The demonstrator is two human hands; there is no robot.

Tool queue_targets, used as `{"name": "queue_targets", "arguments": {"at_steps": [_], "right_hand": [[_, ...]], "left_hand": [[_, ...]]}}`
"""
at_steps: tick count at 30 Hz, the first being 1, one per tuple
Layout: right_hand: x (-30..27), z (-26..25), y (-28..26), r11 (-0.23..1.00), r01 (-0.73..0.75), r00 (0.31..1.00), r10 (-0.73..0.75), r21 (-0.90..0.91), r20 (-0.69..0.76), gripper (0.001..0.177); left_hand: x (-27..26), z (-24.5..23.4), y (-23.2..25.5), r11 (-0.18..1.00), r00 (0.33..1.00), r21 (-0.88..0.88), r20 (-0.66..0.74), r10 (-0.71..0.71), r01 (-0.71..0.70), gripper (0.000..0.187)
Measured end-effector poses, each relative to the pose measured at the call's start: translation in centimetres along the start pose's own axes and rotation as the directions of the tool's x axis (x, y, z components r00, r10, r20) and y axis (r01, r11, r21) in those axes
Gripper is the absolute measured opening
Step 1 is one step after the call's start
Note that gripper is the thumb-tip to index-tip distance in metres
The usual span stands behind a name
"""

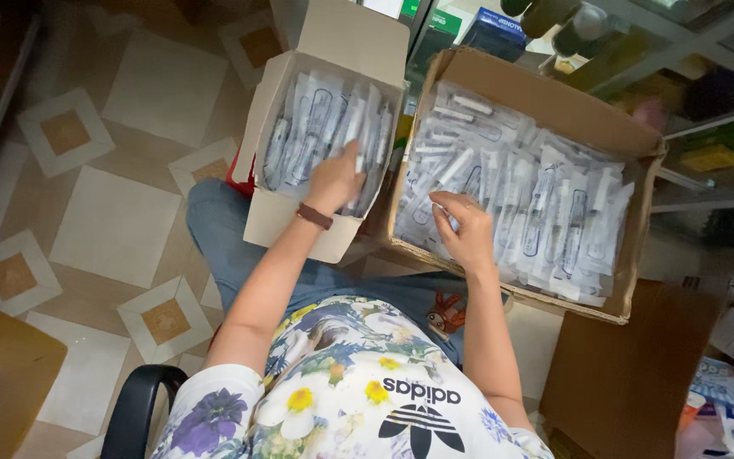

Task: The person transfers individually wrapped medical syringes from a large cardboard box into a smaller white box. They pick up the syringes one by one or in small groups and place them into the smaller container, which is positioned on their lap.

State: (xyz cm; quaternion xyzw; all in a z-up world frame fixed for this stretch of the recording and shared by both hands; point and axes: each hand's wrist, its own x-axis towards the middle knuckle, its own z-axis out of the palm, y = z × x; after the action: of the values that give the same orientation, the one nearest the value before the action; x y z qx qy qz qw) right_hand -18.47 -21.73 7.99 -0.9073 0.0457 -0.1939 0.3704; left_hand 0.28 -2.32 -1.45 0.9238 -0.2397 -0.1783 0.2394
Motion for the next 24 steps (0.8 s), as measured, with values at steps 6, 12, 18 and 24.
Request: {"name": "queue_targets", "arguments": {"at_steps": [6, 12, 18, 24], "right_hand": [[0.0, 0.0, -0.2, 1.000, -0.002, 1.000, 0.002, -0.003, 0.021, 0.018], [0.1, 0.0, -0.4, 1.000, -0.021, 0.999, 0.020, 0.016, 0.042, 0.018], [0.0, -0.2, -0.7, 0.999, -0.045, 0.997, 0.045, -0.003, 0.055, 0.018], [-0.2, -0.1, 0.3, 1.000, -0.026, 0.998, 0.025, 0.017, 0.062, 0.020]], "left_hand": [[-1.0, 2.5, -0.9, 0.994, 0.984, 0.029, -0.146, 0.107, -0.104, 0.053], [-0.6, 2.8, -0.7, 0.982, 0.996, 0.164, 0.016, 0.087, -0.089, 0.042], [0.5, 2.9, 0.3, 0.979, 0.987, 0.182, -0.116, 0.110, -0.088, 0.041], [1.7, 0.5, 1.8, 0.992, 0.986, 0.101, -0.141, 0.092, -0.078, 0.056]]}}
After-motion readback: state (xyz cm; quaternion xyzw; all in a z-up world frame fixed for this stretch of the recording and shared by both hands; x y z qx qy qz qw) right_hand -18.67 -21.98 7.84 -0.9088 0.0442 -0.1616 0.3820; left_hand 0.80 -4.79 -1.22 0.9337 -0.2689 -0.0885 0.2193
